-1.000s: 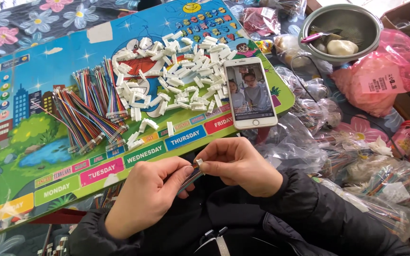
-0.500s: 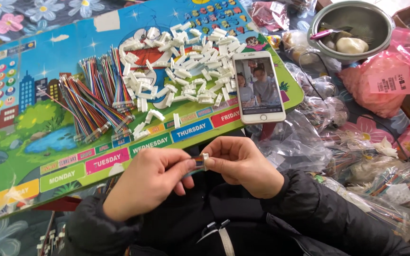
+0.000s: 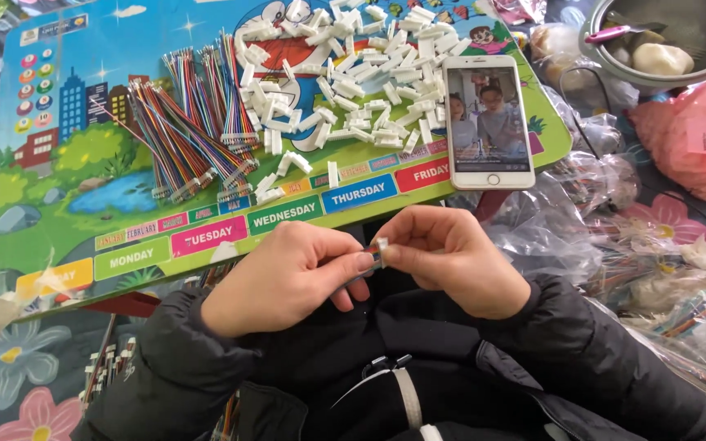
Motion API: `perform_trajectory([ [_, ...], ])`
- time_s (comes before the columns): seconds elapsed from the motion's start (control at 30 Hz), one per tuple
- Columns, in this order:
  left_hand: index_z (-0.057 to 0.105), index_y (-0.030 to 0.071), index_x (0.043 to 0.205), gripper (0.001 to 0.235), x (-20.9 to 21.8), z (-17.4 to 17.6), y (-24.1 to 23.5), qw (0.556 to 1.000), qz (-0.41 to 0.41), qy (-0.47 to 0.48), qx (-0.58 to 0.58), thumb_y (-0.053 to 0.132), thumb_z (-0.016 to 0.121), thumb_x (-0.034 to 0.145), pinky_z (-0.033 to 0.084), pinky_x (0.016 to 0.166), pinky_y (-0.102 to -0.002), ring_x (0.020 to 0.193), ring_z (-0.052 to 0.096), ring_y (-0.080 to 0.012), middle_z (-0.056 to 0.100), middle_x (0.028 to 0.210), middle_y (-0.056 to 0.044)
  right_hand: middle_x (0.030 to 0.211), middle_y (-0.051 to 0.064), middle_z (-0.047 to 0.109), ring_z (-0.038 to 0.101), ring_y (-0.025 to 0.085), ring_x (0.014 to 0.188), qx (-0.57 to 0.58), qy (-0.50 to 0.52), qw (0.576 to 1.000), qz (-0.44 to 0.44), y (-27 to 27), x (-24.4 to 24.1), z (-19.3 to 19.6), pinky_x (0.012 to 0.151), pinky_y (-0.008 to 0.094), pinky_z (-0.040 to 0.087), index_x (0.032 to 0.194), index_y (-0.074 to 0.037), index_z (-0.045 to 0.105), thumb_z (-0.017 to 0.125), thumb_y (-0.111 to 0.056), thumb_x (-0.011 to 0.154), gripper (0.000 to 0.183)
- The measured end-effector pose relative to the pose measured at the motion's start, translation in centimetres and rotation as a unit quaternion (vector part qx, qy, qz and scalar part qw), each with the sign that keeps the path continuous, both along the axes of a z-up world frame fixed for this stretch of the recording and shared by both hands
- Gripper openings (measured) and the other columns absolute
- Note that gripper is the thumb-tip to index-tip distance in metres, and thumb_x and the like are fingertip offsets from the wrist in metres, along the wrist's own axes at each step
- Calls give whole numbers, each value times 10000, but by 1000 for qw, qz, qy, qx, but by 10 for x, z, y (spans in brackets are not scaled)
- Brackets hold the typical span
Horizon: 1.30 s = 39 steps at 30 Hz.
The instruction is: Assembling ribbon cables into plastic connector housings
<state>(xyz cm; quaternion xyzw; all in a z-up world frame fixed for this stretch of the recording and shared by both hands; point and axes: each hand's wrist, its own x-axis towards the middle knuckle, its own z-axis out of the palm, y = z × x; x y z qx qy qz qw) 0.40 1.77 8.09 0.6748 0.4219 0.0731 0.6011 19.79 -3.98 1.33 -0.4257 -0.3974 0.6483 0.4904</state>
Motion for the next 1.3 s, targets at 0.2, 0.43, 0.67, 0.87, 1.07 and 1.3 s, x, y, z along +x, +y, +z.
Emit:
perform_trajectory([
  [0.2,717,32,641,206,2,0,-2,995,-36,29,93,124,619,797,425,415,-196,421,588,-68,698,545,-5,724,35,626,424,36,518,-4,-61,998,3,-3,-5,2,419,165,273,902,33,667,638,4,808,103],
  [0.43,688,16,659,211,2,-17,-7,996,-7,-38,74,107,594,824,426,411,-193,425,567,-80,676,551,-26,606,11,552,339,31,435,-33,5,999,-21,-3,-3,-1,361,177,195,893,45,660,640,14,805,95],
  [0.67,665,82,648,169,-6,-4,-14,983,-7,42,180,176,613,778,383,398,-236,396,444,-99,630,506,20,642,34,565,346,38,443,-19,60,998,-28,-7,-6,-1,362,174,210,956,80,644,617,24,817,153],
  [0.87,613,86,691,97,1,-20,-23,961,28,22,273,135,595,772,357,377,-298,360,412,-157,562,473,-12,704,62,611,344,31,431,-17,97,992,-81,-10,-18,-13,356,160,210,957,85,649,625,12,821,156],
  [1.07,633,80,640,159,-5,-25,-23,981,59,-4,185,136,590,782,382,400,-246,395,447,-107,607,495,14,609,44,557,310,46,395,-42,71,995,-54,-7,-17,-11,331,186,186,957,72,665,620,-7,828,158],
  [1.3,645,48,672,209,-95,-72,-41,971,175,109,121,175,588,828,469,466,-243,450,590,-116,671,543,-8,783,163,639,266,76,384,-122,78,989,4,-1,-21,-16,324,217,169,1108,94,643,544,-17,861,289],
])
